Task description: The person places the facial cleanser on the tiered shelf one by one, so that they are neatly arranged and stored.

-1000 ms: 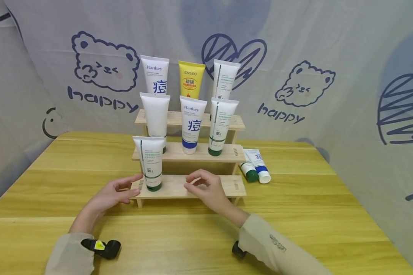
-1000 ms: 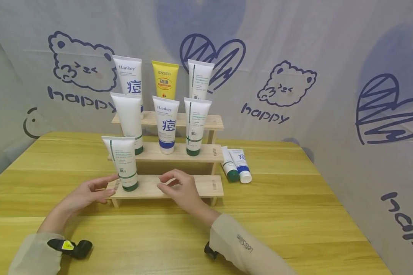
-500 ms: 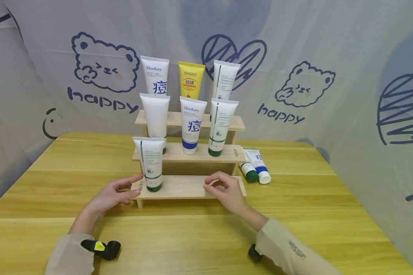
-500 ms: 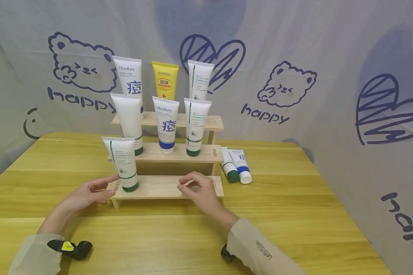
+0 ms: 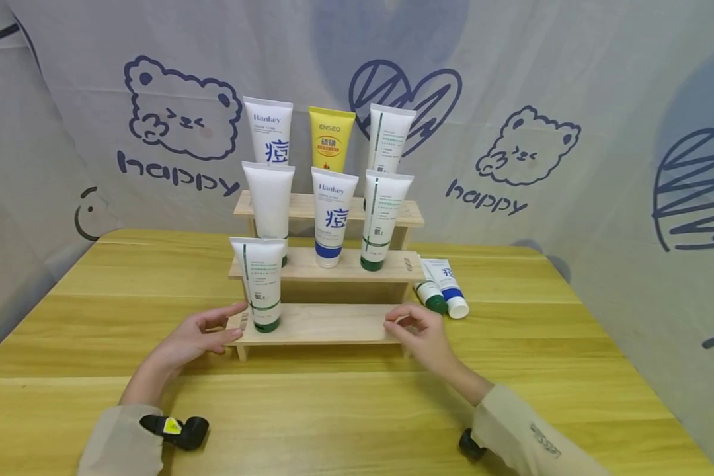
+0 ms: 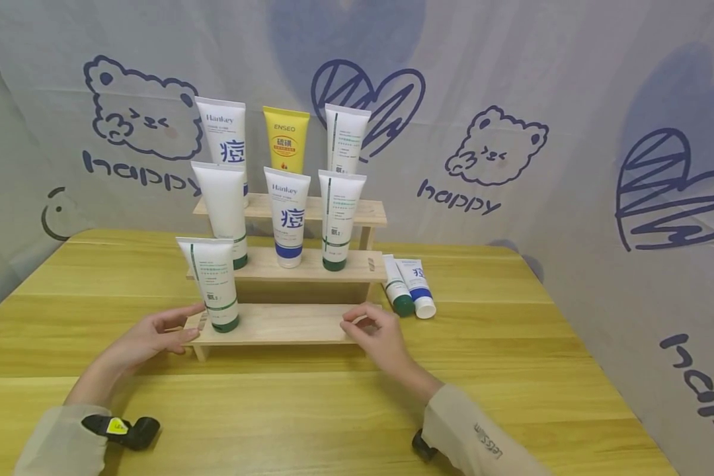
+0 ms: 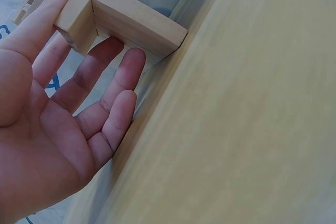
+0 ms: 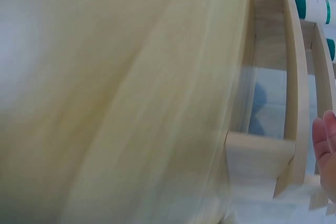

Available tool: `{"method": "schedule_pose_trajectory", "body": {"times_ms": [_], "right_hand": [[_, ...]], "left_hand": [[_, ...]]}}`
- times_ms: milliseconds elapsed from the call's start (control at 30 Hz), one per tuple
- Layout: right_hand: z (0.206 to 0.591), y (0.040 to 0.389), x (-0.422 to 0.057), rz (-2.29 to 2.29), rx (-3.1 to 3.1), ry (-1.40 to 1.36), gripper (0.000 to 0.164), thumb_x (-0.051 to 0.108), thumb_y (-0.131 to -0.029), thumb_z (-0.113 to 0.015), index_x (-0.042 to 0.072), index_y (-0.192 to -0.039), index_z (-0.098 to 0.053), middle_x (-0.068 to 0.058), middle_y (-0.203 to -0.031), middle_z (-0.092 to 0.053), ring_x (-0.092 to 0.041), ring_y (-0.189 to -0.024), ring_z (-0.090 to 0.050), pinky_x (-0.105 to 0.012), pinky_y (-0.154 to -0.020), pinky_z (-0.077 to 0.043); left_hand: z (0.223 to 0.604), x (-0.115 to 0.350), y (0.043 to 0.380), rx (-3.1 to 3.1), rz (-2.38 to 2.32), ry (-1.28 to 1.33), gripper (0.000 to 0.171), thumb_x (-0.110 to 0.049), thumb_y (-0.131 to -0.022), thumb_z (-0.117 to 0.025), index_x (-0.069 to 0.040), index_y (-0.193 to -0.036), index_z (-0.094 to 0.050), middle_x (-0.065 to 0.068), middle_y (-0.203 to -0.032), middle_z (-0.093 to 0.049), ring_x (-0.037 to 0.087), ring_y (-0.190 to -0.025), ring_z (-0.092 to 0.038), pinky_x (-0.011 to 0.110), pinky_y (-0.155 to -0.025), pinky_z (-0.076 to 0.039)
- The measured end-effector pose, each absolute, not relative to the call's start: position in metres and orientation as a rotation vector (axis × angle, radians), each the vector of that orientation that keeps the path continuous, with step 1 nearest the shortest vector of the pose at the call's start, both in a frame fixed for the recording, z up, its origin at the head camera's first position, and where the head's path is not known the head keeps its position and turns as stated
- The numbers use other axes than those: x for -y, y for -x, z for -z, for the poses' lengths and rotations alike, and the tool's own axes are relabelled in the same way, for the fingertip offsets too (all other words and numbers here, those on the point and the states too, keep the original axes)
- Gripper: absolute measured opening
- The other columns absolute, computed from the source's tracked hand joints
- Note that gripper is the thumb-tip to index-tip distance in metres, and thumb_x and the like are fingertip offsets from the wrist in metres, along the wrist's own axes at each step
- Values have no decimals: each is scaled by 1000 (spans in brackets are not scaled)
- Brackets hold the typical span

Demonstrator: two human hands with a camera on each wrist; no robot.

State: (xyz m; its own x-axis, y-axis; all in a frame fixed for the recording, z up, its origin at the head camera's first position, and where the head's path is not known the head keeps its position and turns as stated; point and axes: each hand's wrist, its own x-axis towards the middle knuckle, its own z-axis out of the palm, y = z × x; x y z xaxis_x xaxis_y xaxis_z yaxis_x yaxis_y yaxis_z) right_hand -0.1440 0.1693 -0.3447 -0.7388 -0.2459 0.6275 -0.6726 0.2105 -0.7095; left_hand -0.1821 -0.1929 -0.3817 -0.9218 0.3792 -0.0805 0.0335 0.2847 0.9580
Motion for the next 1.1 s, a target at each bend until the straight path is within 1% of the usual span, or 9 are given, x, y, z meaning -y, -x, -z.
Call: {"method": "schedule_pose_trajectory", "body": {"times_ms": [133, 400, 633, 733, 867, 1000, 1100], "right_hand": [[349, 144, -181, -1516, 2099, -832, 12, -24, -71, -58, -13, -78, -57, -28, -76, -56, -11, -68, -53, -20, -58, -46], [366, 152, -209, -1423, 2095, -838, 18, -27, -68, -58, -13, -79, -59, -26, -77, -57, -6, -77, -54, -20, -63, -47], [361, 147, -221, -1339, 2131, -770, 16, -26, -67, -59, -12, -76, -59, -24, -74, -57, -8, -72, -54, -20, -62, -47], [366, 150, -229, -1298, 2158, -745, 18, -25, -67, -60, -10, -77, -60, -22, -74, -58, -7, -72, -53, -19, -61, -47], [375, 158, -242, -1264, 2190, -722, 16, -19, -70, -62, -6, -79, -63, -18, -76, -61, -7, -73, -54, -21, -61, -47], [379, 168, -253, -1251, 2192, -684, 10, -10, -74, -65, -2, -79, -63, -13, -76, -62, -6, -72, -55, -21, -60, -47], [381, 176, -261, -1272, 2168, -658, 6, -7, -75, -66, -3, -78, -62, -9, -75, -62, -6, -72, -54, -19, -60, -46]], "left_hand": [[381, 192, 182, -2263, -1679, -375, 60, -24, -86, -61, -3, -136, -35, 24, -141, -20, 43, -123, -20, 36, -74, -47], [382, 193, 182, -2264, -1680, -377, 60, -24, -86, -60, -3, -137, -35, 25, -141, -19, 42, -122, -21, 36, -74, -46], [382, 193, 183, -2255, -1694, -380, 60, -23, -86, -61, -2, -136, -35, 25, -141, -20, 41, -122, -21, 35, -73, -47], [383, 193, 182, -2255, -1699, -384, 60, -22, -86, -62, -2, -136, -36, 26, -140, -20, 41, -122, -21, 35, -73, -47], [382, 193, 182, -2252, -1708, -387, 60, -22, -85, -62, -2, -136, -36, 25, -140, -20, 41, -122, -21, 35, -73, -48], [381, 193, 181, -2250, -1713, -387, 61, -21, -85, -63, -2, -136, -36, 25, -140, -20, 42, -122, -21, 35, -73, -48], [381, 193, 181, -2250, -1711, -387, 61, -22, -85, -63, -2, -135, -36, 25, -141, -20, 42, -122, -21, 35, -73, -48]]}}
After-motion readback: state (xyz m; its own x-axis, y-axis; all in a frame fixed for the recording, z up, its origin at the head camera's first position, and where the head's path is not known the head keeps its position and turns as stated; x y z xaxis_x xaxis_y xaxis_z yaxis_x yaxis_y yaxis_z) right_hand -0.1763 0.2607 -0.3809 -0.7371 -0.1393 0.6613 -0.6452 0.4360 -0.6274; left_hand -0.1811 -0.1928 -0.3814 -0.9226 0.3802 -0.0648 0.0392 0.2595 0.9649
